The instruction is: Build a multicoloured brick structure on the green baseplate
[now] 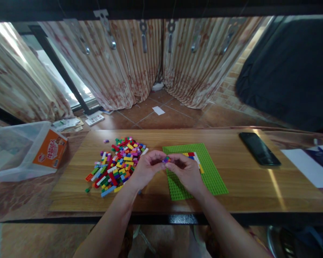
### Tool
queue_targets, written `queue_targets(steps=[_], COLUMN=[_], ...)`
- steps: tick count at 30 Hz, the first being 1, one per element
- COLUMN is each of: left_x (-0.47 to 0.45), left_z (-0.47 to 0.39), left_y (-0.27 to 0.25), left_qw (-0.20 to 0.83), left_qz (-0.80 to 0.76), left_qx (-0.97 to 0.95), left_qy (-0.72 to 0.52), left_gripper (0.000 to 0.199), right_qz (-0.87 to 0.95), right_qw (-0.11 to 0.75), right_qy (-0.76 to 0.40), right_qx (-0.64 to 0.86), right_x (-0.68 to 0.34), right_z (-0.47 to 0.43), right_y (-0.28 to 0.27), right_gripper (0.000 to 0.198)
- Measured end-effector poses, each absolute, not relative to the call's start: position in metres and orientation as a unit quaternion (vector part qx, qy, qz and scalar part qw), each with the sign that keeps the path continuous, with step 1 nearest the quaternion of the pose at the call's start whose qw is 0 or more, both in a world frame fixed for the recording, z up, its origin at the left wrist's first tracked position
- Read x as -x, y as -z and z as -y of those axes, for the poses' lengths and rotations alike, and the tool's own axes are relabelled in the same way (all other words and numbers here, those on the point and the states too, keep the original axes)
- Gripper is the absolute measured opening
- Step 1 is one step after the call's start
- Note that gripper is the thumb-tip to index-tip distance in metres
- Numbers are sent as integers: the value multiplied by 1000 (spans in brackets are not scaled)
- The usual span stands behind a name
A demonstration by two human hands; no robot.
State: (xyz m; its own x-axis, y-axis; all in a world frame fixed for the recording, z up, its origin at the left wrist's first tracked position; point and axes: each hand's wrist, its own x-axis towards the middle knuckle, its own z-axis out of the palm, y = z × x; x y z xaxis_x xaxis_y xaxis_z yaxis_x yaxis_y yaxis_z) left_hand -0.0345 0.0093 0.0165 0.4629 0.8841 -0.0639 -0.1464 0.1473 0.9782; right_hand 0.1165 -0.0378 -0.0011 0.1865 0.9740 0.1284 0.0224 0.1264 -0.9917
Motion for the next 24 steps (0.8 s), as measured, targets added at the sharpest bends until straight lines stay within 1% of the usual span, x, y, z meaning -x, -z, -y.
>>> queue_targets(steps=[2,4,8,11,16,24], left_x=[33,32,31,33,37,33], left_z=[-10,-10,-9,-8,-9,-8], left_y=[-17,-18,-16,-15,-15,-14], left_qw=[678,683,702,714,753,718], left_qz=[-350,-343,-320,-331,-349,-369], left_qx=[-517,-514,-509,-491,-436,-487], left_qy=[-388,-389,-382,-374,-348,-333], left_gripper=[29,28,23,26,34,36], right_qz=[505,524,556,596,634,662], right_qw=[566,559,553,531,510,477], right_qy=[-409,-395,-309,-255,-201,-179], right_qx=[508,507,539,546,546,550], right_x=[-116,-116,-117,-119,-119,-116], right_z=[39,40,43,44,45,47], right_y=[1,1,-2,-7,-8,-3], right_gripper=[32,31,17,13,13,20])
